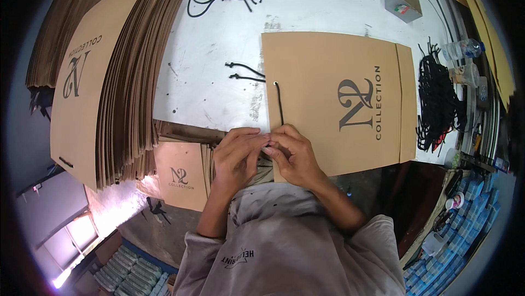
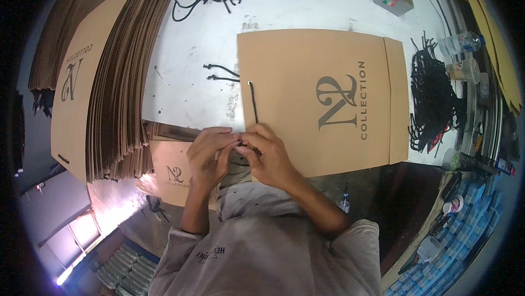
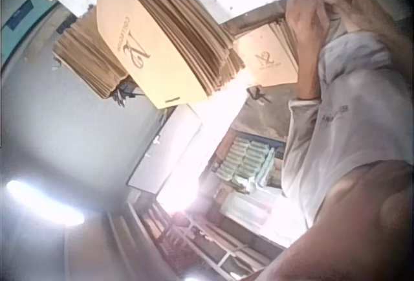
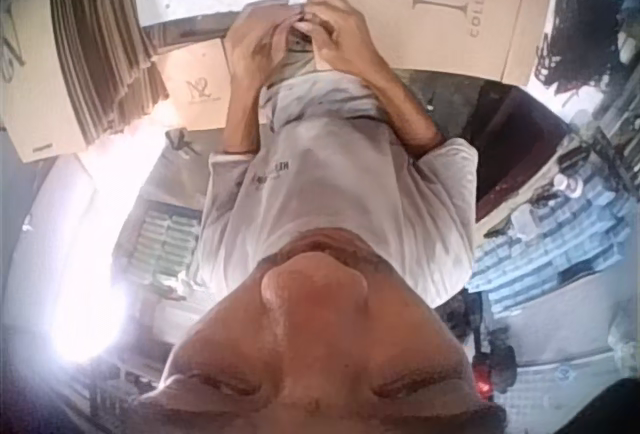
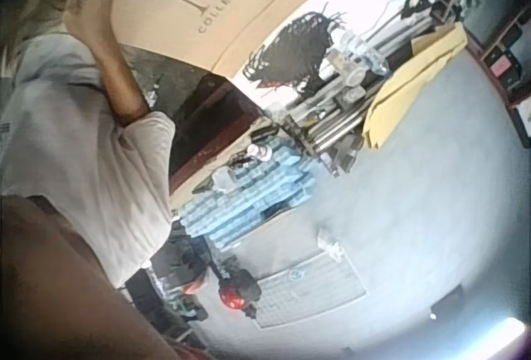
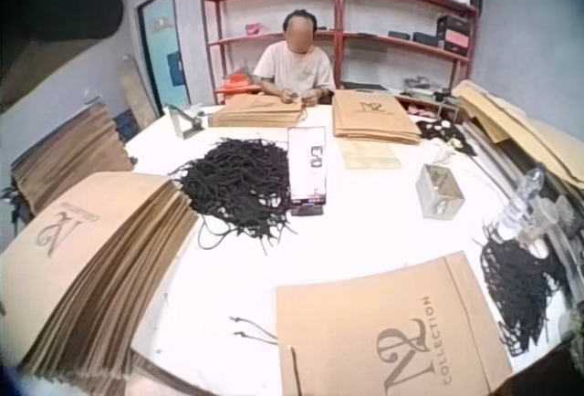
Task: The person threads black cords through pre-punched holes in flat-packed paper bags, ties knots, and stacks the finished bags. They handle multiple bags sequentially, pulling cords through holes and securing them by hand.
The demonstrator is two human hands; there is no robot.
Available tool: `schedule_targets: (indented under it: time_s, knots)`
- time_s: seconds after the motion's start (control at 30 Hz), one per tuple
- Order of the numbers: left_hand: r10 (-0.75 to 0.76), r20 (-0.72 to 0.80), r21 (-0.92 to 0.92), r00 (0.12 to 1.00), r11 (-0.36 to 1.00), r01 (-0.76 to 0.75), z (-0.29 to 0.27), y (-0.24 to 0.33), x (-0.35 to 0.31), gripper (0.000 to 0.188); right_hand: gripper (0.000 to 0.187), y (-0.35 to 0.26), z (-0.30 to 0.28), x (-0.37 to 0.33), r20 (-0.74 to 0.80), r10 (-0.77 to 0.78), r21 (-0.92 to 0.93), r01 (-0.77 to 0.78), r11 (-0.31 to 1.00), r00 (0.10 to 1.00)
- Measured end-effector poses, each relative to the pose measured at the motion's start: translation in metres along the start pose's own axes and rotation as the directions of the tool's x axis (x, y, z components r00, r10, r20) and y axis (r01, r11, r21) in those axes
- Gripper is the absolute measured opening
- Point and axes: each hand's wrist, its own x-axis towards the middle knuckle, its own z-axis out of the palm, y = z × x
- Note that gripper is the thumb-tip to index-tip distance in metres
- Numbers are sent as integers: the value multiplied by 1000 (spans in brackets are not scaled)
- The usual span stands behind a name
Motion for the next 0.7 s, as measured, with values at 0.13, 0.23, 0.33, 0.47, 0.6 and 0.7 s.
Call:
schedule_targets:
  time_s: [0.13,0.23,0.33,0.47,0.6,0.7]
  knots:
    - [-284,115,-84,952,952,294,-10,1,5,16,10,18,2,5,25,-365,-169,363,916,931]
    - [-577,19,-379,817,752,540,-12,-19,-3,12,7,23,-7,2,-13,-126,69,127,989,992]
    - [-541,53,-475,839,726,498,-7,-6,-11,15,6,19,-7,3,-28,-49,131,52,990,998]
    - [-340,116,-235,933,904,358,4,3,-14,18,7,17,-3,3,-33,-82,72,84,994,996]
    - [-474,220,-580,853,639,505,5,-21,-22,21,9,17,-9,1,4,-44,58,44,997,999]
    - [-245,208,-390,947,867,310,10,-19,-15,20,10,19,-7,1,-31,-60,116,63,991,998]
